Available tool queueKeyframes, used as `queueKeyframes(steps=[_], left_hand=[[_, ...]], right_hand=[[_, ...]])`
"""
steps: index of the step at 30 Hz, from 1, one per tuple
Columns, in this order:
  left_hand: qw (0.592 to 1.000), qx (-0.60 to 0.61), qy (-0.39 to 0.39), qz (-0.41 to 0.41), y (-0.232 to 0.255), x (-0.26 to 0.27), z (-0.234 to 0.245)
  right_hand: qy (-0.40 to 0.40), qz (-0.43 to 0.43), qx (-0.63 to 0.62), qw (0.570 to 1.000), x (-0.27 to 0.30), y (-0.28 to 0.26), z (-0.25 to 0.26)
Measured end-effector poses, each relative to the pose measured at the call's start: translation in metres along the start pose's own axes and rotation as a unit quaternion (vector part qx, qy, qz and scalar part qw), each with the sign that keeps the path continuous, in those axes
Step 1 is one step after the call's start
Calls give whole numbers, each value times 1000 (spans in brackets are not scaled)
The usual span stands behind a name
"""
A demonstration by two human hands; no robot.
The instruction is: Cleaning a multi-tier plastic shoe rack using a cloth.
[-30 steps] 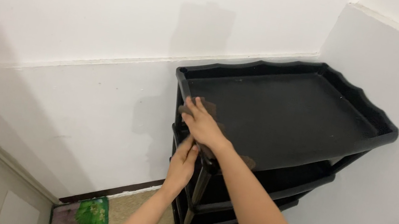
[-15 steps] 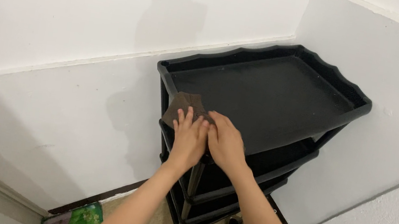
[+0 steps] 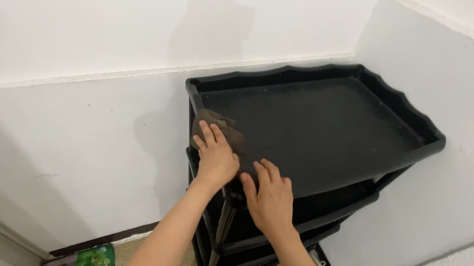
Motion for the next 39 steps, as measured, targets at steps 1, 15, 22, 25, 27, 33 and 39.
queueKeyframes(steps=[1, 15, 22, 25, 27, 33, 39], left_hand=[[1000, 2, 1, 1, 2, -8, 1], [992, -53, -23, 117, -32, -114, 0], [992, -90, -17, 82, -60, -161, -16], [995, -91, 16, 49, -75, -182, -21], [993, -59, 2, 103, -57, -169, 4], [995, -51, 62, 66, -66, -174, 10], [987, -87, 137, -3, -67, -172, 20]], right_hand=[[-1, 2, 1, 1000, 0, 3, -1], [-18, 73, -78, 994, -5, 0, 15], [-25, 100, -117, 988, -5, 0, 25], [-54, 82, -124, 987, -3, 3, 19], [-43, 85, -130, 987, -2, 5, 17], [-36, 73, -135, 988, -4, 1, 17], [-3, 71, -112, 991, -2, 0, 16]])
Point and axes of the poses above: each hand's wrist, its own x-axis away from the middle knuckle, its own z-axis out of the back of the hand, y = z × x, the point moved 3 cm from there along -x, towards the middle knuckle, and after that the axes turned 7 degrees about y, right-handed, at the moved point
